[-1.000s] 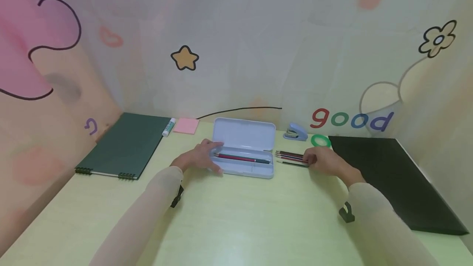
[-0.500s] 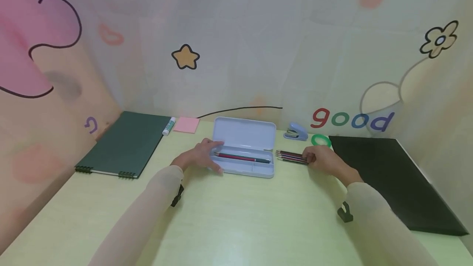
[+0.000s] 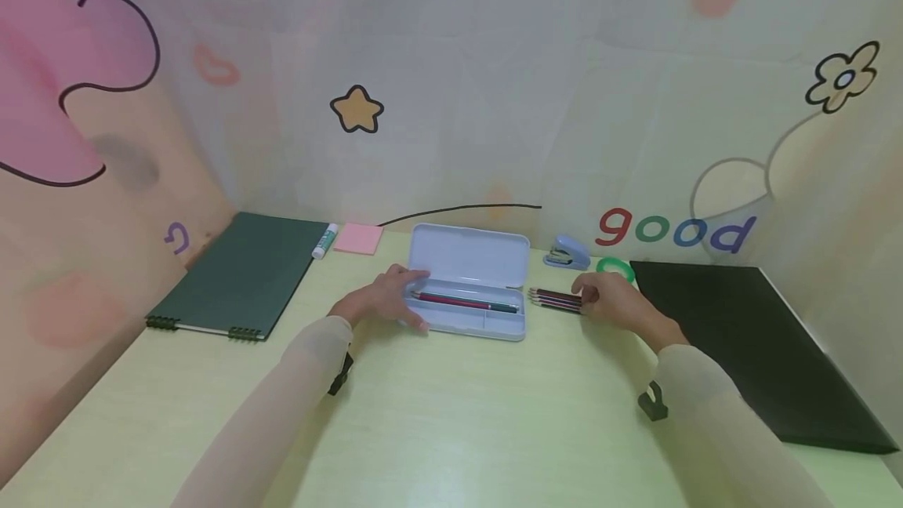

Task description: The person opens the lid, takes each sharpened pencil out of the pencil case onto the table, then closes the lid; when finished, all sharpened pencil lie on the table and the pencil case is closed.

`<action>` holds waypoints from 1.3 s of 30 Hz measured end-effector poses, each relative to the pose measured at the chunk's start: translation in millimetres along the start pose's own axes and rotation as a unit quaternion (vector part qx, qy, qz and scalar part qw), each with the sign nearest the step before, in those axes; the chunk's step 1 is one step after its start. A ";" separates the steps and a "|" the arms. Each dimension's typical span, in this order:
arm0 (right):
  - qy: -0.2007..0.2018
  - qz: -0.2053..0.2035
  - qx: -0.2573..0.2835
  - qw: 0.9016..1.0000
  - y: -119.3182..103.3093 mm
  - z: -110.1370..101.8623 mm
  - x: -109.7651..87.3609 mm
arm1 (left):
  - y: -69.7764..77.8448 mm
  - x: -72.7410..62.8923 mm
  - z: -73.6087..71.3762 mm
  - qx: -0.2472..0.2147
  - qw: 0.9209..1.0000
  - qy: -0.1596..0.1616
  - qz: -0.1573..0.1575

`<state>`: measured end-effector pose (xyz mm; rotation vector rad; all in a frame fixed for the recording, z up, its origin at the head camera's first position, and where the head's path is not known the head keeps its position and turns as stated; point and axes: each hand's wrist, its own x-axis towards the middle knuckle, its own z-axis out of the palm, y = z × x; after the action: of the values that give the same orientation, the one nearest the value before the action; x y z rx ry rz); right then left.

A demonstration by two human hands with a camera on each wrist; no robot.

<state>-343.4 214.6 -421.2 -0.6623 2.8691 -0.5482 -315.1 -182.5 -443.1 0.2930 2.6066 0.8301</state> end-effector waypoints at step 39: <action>-0.045 -0.068 0.050 0.995 -124.1 51.0 57.5 | 2.7 -0.5 -1.4 -0.005 1.000 0.000 -0.010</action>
<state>-334.5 69.0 -424.3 -0.8460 2.7080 -0.6594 -315.0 -181.2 -440.3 0.2637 2.5997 0.8372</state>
